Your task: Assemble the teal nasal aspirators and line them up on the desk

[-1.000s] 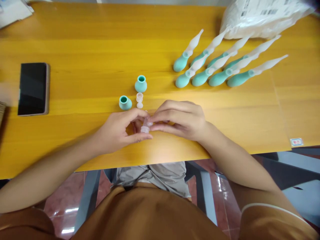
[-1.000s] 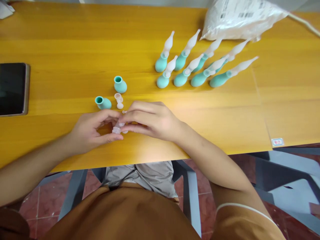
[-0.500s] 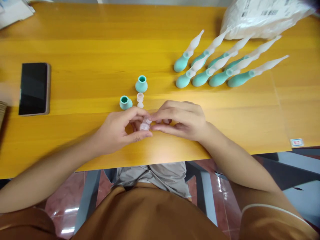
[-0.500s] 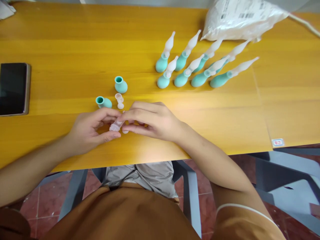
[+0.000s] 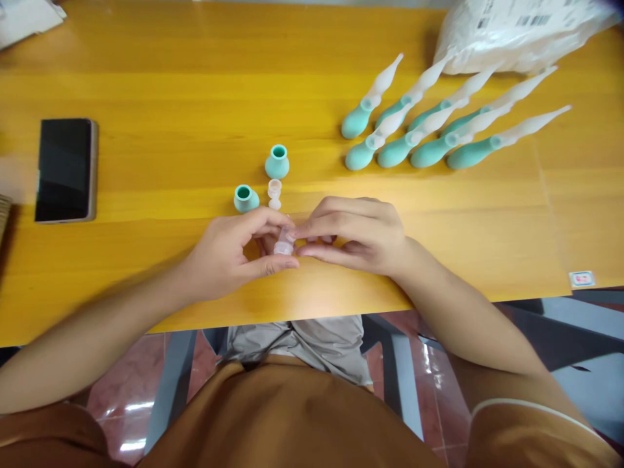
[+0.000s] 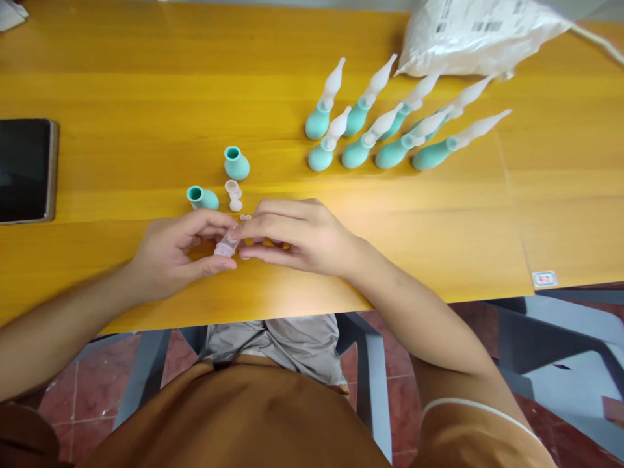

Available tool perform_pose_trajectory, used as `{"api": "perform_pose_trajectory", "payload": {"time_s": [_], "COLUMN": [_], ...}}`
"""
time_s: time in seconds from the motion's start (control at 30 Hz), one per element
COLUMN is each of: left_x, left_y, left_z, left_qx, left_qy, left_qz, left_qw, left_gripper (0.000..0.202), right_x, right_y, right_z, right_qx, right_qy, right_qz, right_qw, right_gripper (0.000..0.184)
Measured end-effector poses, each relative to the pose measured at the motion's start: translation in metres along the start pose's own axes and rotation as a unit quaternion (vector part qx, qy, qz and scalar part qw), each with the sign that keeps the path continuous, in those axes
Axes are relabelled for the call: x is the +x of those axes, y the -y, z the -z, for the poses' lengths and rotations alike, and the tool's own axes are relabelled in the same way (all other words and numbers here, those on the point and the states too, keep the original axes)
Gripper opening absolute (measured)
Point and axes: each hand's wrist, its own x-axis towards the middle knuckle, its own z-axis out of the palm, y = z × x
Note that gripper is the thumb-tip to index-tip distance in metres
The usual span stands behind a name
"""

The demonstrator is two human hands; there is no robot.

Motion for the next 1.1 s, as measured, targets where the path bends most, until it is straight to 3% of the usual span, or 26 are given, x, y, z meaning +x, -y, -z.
{"api": "perform_pose_trajectory", "payload": {"time_s": [0.23,0.43,0.87,1.0,1.1], "left_x": [0.0000,0.0000,0.0011,0.0008,0.0003], "left_y": [-0.0001,-0.0030,-0.0050,-0.0026,0.0022], "left_z": [0.0005,0.0001,-0.0003,0.0000,-0.0020], "left_qx": [-0.016,-0.024,-0.028,-0.036,-0.032], "left_qy": [-0.010,-0.004,-0.005,-0.012,-0.032], "left_qz": [0.006,0.022,0.034,0.004,-0.028], "left_qw": [1.000,0.999,0.999,0.999,0.999], "left_gripper": [0.047,0.043,0.050,0.041,0.035], "right_x": [-0.0043,-0.0018,-0.0040,-0.0068,-0.0065], "right_y": [-0.0022,-0.0009,-0.0008,-0.0036,-0.0056], "right_z": [-0.0042,-0.0033,-0.0048,-0.0056,-0.0043], "right_qx": [0.042,0.032,0.019,0.024,0.005], "right_qy": [-0.008,0.009,0.002,-0.020,-0.031], "right_qz": [-0.037,-0.035,-0.025,-0.046,-0.065], "right_qw": [0.998,0.999,0.999,0.998,0.997], "right_gripper": [0.036,0.018,0.019,0.026,0.014]}}
